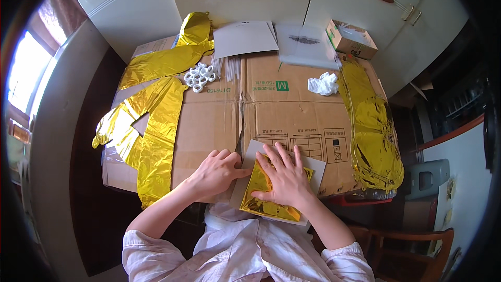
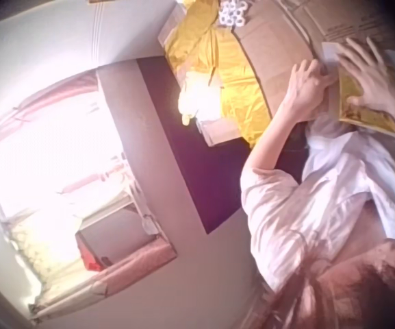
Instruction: The recorder is folding and packaging gold foil balloons at a workstation.
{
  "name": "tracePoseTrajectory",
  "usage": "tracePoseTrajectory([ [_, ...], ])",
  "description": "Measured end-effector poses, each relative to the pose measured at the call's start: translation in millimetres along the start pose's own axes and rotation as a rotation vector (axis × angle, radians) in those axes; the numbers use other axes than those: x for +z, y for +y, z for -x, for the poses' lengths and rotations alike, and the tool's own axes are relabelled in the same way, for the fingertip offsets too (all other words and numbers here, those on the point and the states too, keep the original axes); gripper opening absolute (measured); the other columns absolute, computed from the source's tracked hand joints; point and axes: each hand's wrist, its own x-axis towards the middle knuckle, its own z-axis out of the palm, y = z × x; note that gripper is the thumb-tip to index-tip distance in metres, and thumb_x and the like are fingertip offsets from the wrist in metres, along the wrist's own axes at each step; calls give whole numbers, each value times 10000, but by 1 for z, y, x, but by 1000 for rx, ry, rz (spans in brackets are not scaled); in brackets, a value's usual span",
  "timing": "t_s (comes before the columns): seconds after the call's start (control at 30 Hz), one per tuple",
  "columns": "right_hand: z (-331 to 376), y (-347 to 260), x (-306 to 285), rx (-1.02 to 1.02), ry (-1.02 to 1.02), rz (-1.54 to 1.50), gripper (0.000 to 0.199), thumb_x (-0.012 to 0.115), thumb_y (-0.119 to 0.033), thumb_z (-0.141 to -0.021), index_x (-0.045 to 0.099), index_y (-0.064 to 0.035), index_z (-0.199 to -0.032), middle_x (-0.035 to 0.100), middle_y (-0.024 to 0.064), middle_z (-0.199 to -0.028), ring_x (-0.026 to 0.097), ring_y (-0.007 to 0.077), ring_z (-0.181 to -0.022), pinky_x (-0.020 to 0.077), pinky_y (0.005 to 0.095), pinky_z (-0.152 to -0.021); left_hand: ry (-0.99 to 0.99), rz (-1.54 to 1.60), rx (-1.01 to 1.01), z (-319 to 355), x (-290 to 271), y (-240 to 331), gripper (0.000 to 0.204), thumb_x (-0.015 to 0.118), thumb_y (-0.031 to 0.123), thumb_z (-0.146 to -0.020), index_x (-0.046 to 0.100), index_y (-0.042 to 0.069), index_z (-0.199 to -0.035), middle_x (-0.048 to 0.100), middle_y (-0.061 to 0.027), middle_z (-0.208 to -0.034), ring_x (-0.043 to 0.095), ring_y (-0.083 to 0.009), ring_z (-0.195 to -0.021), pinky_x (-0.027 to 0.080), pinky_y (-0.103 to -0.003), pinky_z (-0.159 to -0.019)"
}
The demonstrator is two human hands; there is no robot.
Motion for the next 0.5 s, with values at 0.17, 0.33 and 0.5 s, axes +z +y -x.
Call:
tracePoseTrajectory([
  [0.17,-1,-1,0,8,-25,12,990,490,-799,-742,329,-179,-1498,231,85,-1569,177,298,-1453,59,639,-1140,121,100,48,2,-2,-9,321,608,105,-774,728,215,-1051,565,5,-918,552,-194,-910,432,-348,-809],
  [0.33,-1,-1,3,13,-22,-3,997,532,-785,-718,341,-182,-1490,237,104,-1560,174,319,-1449,61,637,-1139,215,2,65,-5,-8,-3,242,667,207,-807,703,168,-1043,570,5,-890,559,-180,-890,433,-345,-781],
  [0.5,0,-1,-2,13,-36,6,1008,529,-779,-728,300,-181,-1506,227,93,-1569,179,314,-1452,61,640,-1140,165,-104,86,-8,-3,11,346,672,313,-833,650,166,-1145,550,6,-898,556,-159,-876,429,-333,-760],
])
